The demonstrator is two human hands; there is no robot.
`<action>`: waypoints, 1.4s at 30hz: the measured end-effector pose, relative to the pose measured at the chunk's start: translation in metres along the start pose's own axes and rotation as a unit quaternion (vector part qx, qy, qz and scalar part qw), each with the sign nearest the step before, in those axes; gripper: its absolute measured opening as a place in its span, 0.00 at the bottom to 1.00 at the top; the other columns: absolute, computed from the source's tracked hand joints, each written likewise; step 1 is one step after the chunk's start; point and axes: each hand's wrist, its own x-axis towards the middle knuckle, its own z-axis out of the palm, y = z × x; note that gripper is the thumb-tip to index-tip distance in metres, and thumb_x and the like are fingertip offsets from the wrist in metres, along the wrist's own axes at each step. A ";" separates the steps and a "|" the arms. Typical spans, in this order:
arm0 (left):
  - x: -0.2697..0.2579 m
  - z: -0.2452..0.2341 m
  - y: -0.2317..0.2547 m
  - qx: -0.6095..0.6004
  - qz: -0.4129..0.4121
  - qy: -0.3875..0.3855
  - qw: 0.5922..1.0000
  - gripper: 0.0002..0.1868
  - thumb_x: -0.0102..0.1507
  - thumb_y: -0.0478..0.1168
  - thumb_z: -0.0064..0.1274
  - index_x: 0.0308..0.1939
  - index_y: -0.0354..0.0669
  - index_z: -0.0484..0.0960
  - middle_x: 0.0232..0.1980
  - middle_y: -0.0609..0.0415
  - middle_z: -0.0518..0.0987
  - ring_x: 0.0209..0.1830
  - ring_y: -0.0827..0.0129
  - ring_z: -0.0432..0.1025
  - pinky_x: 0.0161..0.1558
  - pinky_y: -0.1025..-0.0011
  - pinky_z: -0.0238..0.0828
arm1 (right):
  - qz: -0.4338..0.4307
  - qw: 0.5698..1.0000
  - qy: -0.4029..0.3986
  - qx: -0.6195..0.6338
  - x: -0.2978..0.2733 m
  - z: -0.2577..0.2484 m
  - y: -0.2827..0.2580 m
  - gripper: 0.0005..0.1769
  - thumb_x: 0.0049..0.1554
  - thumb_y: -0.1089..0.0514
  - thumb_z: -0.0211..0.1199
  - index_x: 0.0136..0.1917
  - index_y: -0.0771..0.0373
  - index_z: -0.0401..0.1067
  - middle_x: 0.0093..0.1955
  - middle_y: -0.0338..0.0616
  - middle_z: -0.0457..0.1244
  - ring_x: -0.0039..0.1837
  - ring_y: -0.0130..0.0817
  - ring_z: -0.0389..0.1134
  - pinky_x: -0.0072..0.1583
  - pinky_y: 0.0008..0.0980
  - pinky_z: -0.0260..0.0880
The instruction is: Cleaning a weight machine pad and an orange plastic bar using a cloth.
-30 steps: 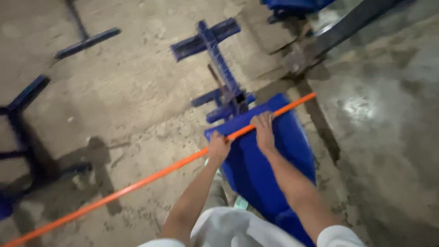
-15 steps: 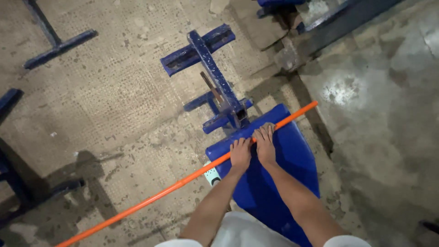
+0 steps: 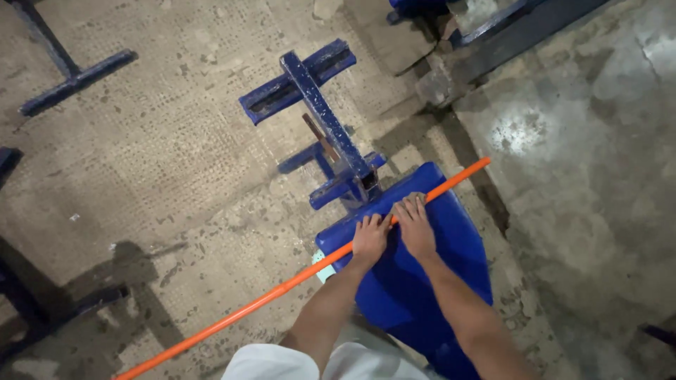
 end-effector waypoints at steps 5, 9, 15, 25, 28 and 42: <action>-0.007 0.014 0.000 0.007 0.010 0.045 0.999 0.23 0.70 0.48 0.45 0.69 0.54 0.74 0.53 0.51 0.73 0.55 0.52 0.67 0.57 0.48 0.65 | -0.075 0.993 -0.015 -0.095 -0.004 -0.011 0.024 0.30 0.58 0.60 0.55 0.74 0.61 0.65 0.76 0.50 0.56 0.81 0.57 0.47 0.81 0.52 0.43; 0.000 0.008 -0.002 0.016 0.030 0.074 0.997 0.24 0.70 0.49 0.46 0.69 0.52 0.75 0.52 0.52 0.74 0.54 0.53 0.69 0.55 0.50 0.66 | -0.094 0.989 0.026 -0.110 0.005 0.002 0.036 0.30 0.56 0.59 0.56 0.73 0.61 0.65 0.75 0.53 0.57 0.82 0.60 0.48 0.82 0.54 0.44; 0.001 0.016 -0.007 0.005 0.015 0.110 0.994 0.22 0.65 0.50 0.52 0.63 0.56 0.81 0.49 0.53 0.75 0.51 0.55 0.70 0.51 0.55 0.69 | -0.121 0.983 0.138 0.008 0.007 0.029 0.043 0.24 0.60 0.59 0.55 0.70 0.60 0.66 0.69 0.54 0.58 0.79 0.60 0.51 0.81 0.62 0.45; -0.006 -0.018 0.024 -0.057 -0.075 0.187 0.978 0.19 0.58 0.57 0.60 0.47 0.56 0.90 0.42 0.56 0.77 0.45 0.58 0.72 0.47 0.58 0.69 | -0.179 0.958 0.211 0.078 0.009 0.029 0.041 0.20 0.66 0.58 0.52 0.69 0.62 0.66 0.69 0.58 0.58 0.77 0.65 0.53 0.78 0.63 0.48; 0.003 0.011 0.034 -0.034 -0.141 0.172 0.974 0.23 0.54 0.63 0.63 0.43 0.56 0.90 0.41 0.55 0.78 0.45 0.58 0.73 0.47 0.58 0.69 | -0.172 0.958 0.207 0.103 0.002 0.024 0.052 0.19 0.65 0.58 0.54 0.68 0.62 0.68 0.67 0.55 0.60 0.76 0.61 0.55 0.78 0.62 0.50; -0.016 0.083 0.084 0.033 -0.196 0.341 0.919 0.21 0.55 0.60 0.65 0.43 0.55 0.91 0.46 0.59 0.82 0.50 0.58 0.71 0.52 0.56 0.61 | -0.147 0.965 0.191 0.104 -0.017 0.009 0.164 0.19 0.65 0.58 0.55 0.69 0.57 0.70 0.66 0.50 0.62 0.73 0.55 0.58 0.77 0.60 0.49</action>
